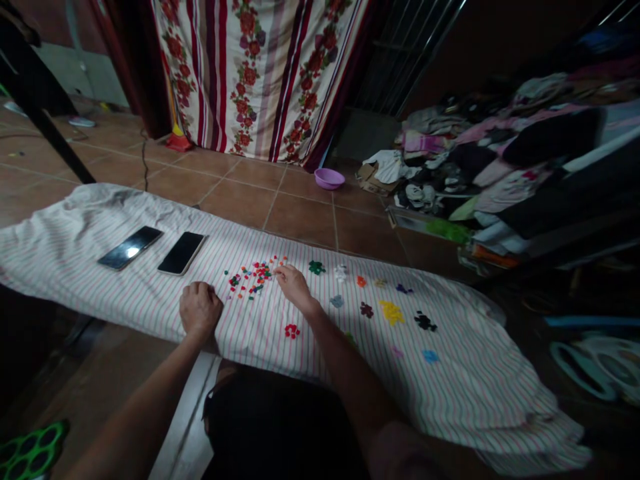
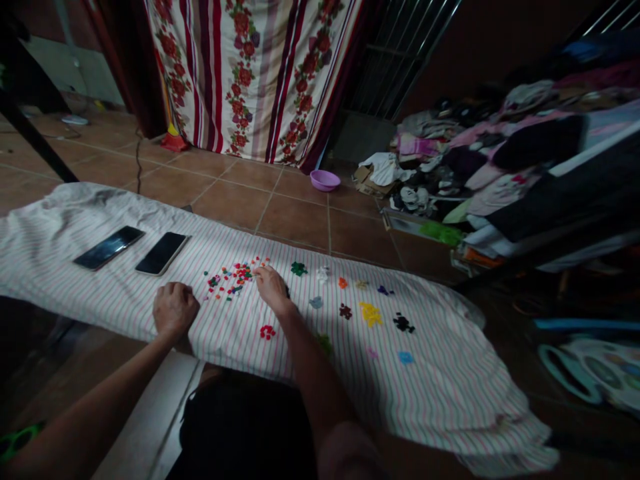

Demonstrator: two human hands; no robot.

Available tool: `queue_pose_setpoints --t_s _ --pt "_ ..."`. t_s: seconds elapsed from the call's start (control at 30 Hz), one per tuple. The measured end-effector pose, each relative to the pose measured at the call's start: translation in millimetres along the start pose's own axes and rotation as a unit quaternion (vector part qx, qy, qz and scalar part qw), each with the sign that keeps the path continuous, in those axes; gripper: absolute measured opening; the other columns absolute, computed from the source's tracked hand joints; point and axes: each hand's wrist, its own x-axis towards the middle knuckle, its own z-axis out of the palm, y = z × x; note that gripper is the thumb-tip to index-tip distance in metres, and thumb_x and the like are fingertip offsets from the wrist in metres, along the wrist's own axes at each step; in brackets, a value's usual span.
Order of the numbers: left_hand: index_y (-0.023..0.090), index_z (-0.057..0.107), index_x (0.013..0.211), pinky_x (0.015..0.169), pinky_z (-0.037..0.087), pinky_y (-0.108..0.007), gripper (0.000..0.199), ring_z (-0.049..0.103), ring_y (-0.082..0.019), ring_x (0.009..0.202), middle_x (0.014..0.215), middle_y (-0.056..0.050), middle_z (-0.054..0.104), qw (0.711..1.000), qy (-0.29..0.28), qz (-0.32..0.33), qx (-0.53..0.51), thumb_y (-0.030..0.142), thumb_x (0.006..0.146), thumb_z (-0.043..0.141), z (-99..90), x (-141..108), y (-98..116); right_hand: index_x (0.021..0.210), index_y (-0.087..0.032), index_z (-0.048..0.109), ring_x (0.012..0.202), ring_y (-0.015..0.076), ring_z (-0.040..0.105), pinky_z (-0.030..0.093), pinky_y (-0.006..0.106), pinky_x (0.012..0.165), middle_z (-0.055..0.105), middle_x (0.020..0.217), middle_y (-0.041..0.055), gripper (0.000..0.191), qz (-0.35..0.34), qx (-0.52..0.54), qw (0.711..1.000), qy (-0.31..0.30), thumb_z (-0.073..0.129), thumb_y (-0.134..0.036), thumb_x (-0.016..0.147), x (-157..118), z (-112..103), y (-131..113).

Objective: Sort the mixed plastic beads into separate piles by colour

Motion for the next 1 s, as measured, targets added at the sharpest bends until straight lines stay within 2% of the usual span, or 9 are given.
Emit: queue_pose_setpoints --t_s 0.13,0.27,0.5,0.63,0.73,0.8,0.9,1.0 --pt "0.017 0.057 0.079 0.076 0.036 -0.036 0.021 0.047 -0.024 0.086 0.087 -0.011 0.059 1.000 0.003 0.003 -0.002 0.026 0.083 0.039 0.9 0 -1 0.089 -0.020 0.067 0.093 0.0162 0.058 0.043 0.027 0.084 0.064 0.095 0.0048 0.023 0.050 -0.048 0.997 -0.022 0.049 -0.007 0.082 16 13 -8" --pt "0.017 0.058 0.080 0.076 0.036 -0.036 0.022 0.047 -0.024 0.086 0.088 -0.012 0.059 1.000 -0.003 -0.002 -0.009 0.026 0.083 0.039 -2.0 -1 1 0.090 -0.020 0.065 0.095 0.0164 0.057 0.043 0.026 0.084 0.064 0.098 0.0055 0.022 0.055 -0.055 0.997 -0.021 0.048 -0.008 0.083 17 15 -9" --pt "0.017 0.060 0.080 0.076 0.037 -0.037 0.022 0.048 -0.025 0.088 0.088 -0.012 0.059 1.000 -0.007 -0.005 -0.024 0.027 0.080 0.041 -5.0 -3 2 0.092 -0.021 0.060 0.079 0.0139 0.059 0.046 0.025 0.077 0.065 0.089 0.0011 0.020 0.054 -0.001 0.998 0.032 0.049 -0.010 0.080 0 -1 3" --pt "0.016 0.059 0.078 0.076 0.038 -0.039 0.022 0.049 -0.026 0.087 0.084 -0.013 0.057 0.999 -0.006 -0.003 -0.040 0.028 0.079 0.041 -5.1 -2 1 0.091 -0.022 0.061 0.079 0.0125 0.060 0.047 0.023 0.076 0.066 0.088 0.0000 0.020 0.057 0.038 0.996 0.059 0.050 -0.010 0.078 -20 -14 12" --pt "0.018 0.056 0.075 0.077 0.039 -0.040 0.020 0.049 -0.026 0.085 0.081 -0.010 0.056 0.999 -0.005 -0.009 -0.033 0.030 0.079 0.040 -4.9 -2 1 0.092 -0.021 0.063 0.078 0.0123 0.061 0.048 0.023 0.074 0.066 0.088 0.0005 0.023 0.077 0.052 0.991 0.100 0.049 -0.009 0.077 -35 -29 34" --pt "0.020 0.054 0.073 0.076 0.040 -0.040 0.020 0.048 -0.025 0.084 0.080 -0.010 0.057 1.000 -0.009 -0.017 -0.016 0.032 0.078 0.038 -4.6 -1 2 0.093 -0.021 0.064 0.077 0.0127 0.061 0.048 0.024 0.074 0.066 0.089 0.0014 0.025 0.098 0.052 0.984 0.140 0.047 -0.011 0.077 -45 -46 59" --pt "0.022 0.053 0.073 0.076 0.041 -0.039 0.019 0.047 -0.026 0.084 0.083 -0.010 0.058 0.999 -0.026 -0.018 0.008 0.033 0.077 0.038 -4.3 -1 3 0.092 -0.019 0.066 0.077 0.0142 0.061 0.049 0.025 0.073 0.067 0.089 0.0038 0.024 0.152 0.023 0.966 0.207 0.046 -0.015 0.078 -62 -83 107" --pt "0.022 0.052 0.074 0.077 0.041 -0.039 0.019 0.048 -0.026 0.085 0.085 -0.011 0.059 0.999 -0.032 -0.021 0.018 0.034 0.076 0.038 -3.3 -1 3 0.088 -0.017 0.068 0.079 0.0164 0.061 0.047 0.028 0.078 0.069 0.088 0.0062 0.022 0.224 -0.057 0.938 0.257 0.048 -0.016 0.077 -76 -125 153"
